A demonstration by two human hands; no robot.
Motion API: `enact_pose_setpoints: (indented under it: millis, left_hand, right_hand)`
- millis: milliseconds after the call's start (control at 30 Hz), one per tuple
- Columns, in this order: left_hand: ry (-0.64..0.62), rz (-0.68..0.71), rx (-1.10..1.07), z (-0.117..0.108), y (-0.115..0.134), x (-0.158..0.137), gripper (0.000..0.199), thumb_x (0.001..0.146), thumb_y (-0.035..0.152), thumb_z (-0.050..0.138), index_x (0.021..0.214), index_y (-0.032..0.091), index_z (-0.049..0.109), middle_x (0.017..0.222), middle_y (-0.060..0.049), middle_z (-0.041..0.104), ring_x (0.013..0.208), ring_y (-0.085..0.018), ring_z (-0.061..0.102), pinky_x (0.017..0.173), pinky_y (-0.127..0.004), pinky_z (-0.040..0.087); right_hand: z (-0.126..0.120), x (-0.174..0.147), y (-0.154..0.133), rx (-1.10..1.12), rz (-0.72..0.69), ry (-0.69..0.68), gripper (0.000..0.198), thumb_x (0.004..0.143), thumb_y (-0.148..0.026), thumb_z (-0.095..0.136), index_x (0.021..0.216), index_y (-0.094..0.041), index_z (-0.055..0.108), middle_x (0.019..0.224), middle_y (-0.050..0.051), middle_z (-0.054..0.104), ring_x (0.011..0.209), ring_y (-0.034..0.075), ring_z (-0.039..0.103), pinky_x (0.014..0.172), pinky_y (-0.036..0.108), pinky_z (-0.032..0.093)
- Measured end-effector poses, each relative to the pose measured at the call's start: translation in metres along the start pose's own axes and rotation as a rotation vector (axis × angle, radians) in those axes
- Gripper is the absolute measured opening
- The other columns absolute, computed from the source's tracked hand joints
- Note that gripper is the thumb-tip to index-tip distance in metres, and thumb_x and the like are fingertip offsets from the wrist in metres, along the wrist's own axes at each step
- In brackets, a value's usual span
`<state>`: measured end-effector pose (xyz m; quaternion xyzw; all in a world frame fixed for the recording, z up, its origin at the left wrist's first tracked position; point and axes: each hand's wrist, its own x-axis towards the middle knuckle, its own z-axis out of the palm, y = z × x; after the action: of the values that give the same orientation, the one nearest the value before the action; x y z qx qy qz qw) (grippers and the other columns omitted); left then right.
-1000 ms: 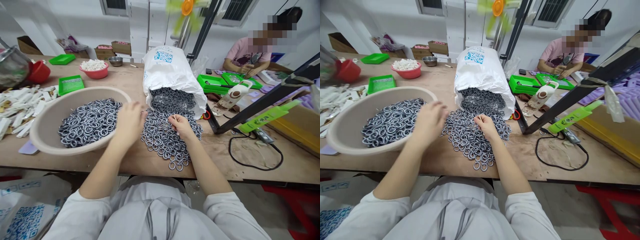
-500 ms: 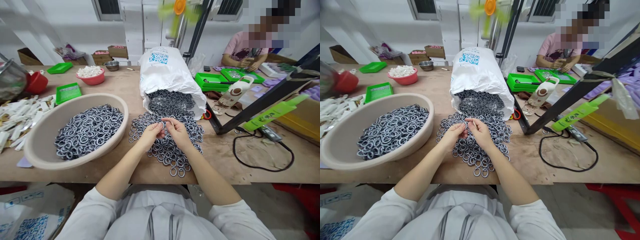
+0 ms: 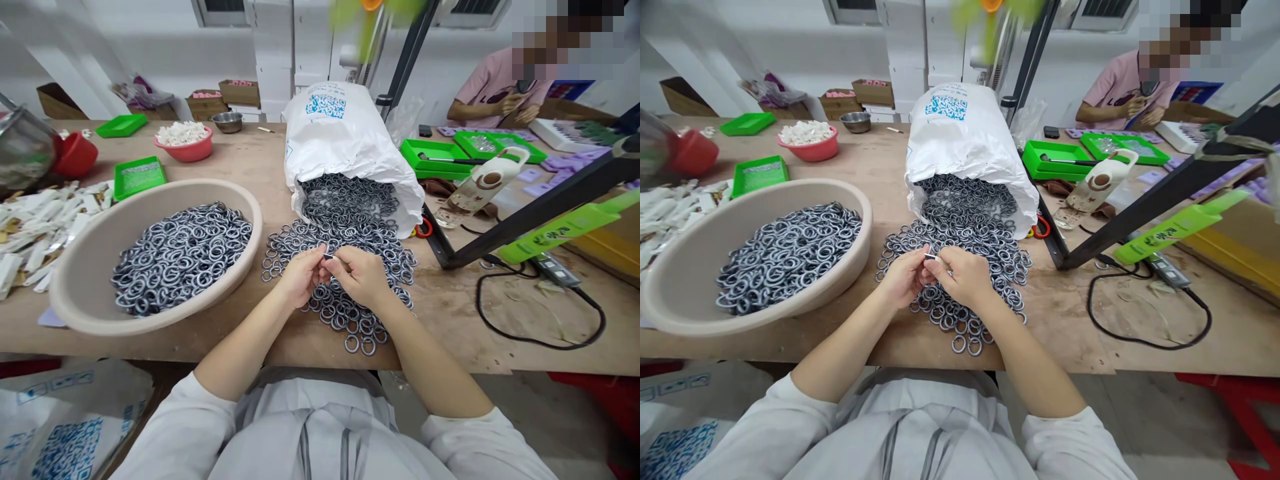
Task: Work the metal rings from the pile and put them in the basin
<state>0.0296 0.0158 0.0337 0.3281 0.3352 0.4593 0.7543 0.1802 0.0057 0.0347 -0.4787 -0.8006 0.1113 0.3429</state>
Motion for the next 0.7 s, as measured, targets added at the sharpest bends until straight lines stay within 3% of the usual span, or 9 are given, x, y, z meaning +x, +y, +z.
enact_pose_setpoints:
  millis: [167,333,400,500,600,700]
  left_hand:
    - [-0.04,-0.022,0.006,0.002,-0.001,-0.003,0.039,0.078,0.043,0.074,0.063,0.017,0.05,0.05,0.006,0.042,0.046,-0.006,0.042,0.051,-0.019,0.043]
    - [-0.258,-0.147,0.131,0.007,0.007,-0.015,0.041,0.073,0.044,0.078,0.059,0.015,0.053,0.051,0.003,0.048,0.046,-0.006,0.046,0.051,-0.02,0.043]
    - [-0.196,-0.085,0.142,0.004,0.017,-0.017,0.037,0.075,0.044,0.077,0.065,0.013,0.059,0.058,-0.001,0.059,0.051,-0.008,0.053,0.054,-0.02,0.046]
    - [-0.02,0.081,0.174,-0.007,0.034,-0.014,0.026,0.078,0.035,0.075,0.084,0.011,0.07,0.08,-0.008,0.073,0.064,-0.01,0.065,0.065,-0.021,0.053]
    - [0.079,0.154,0.185,-0.019,0.039,-0.005,0.027,0.079,0.022,0.072,0.105,0.013,0.071,0.087,-0.008,0.075,0.067,-0.009,0.067,0.07,-0.021,0.055]
    - [0.165,0.13,0.135,-0.027,0.031,0.007,0.025,0.076,0.011,0.062,0.1,0.012,0.07,0.082,-0.005,0.072,0.062,-0.008,0.065,0.063,-0.02,0.055]
  right_hand:
    - [0.002,0.003,0.008,-0.008,0.019,0.008,0.051,0.099,-0.057,0.037,0.064,-0.021,0.048,0.063,0.001,0.055,0.06,0.014,0.047,0.058,0.027,0.027]
    - [-0.002,0.017,0.048,-0.08,0.322,0.127,0.054,0.099,-0.059,0.034,0.063,-0.022,0.05,0.056,0.0,0.051,0.056,0.015,0.045,0.056,0.028,0.025]
    - [0.001,0.02,0.054,-0.185,0.383,0.044,0.051,0.098,-0.058,0.039,0.067,-0.022,0.057,0.062,0.002,0.059,0.061,0.017,0.05,0.056,0.028,0.025]
    - [0.012,0.022,0.046,-0.326,0.328,-0.169,0.038,0.091,-0.057,0.055,0.087,-0.022,0.069,0.088,0.006,0.071,0.076,0.02,0.061,0.06,0.028,0.03]
    - [0.023,0.024,0.032,-0.444,0.29,-0.328,0.027,0.09,-0.047,0.061,0.098,-0.024,0.072,0.105,0.009,0.071,0.087,0.023,0.065,0.064,0.029,0.035]
    - [0.026,0.025,0.028,-0.498,0.311,-0.363,0.023,0.094,-0.038,0.056,0.1,-0.023,0.073,0.107,0.01,0.07,0.089,0.024,0.067,0.066,0.031,0.039]
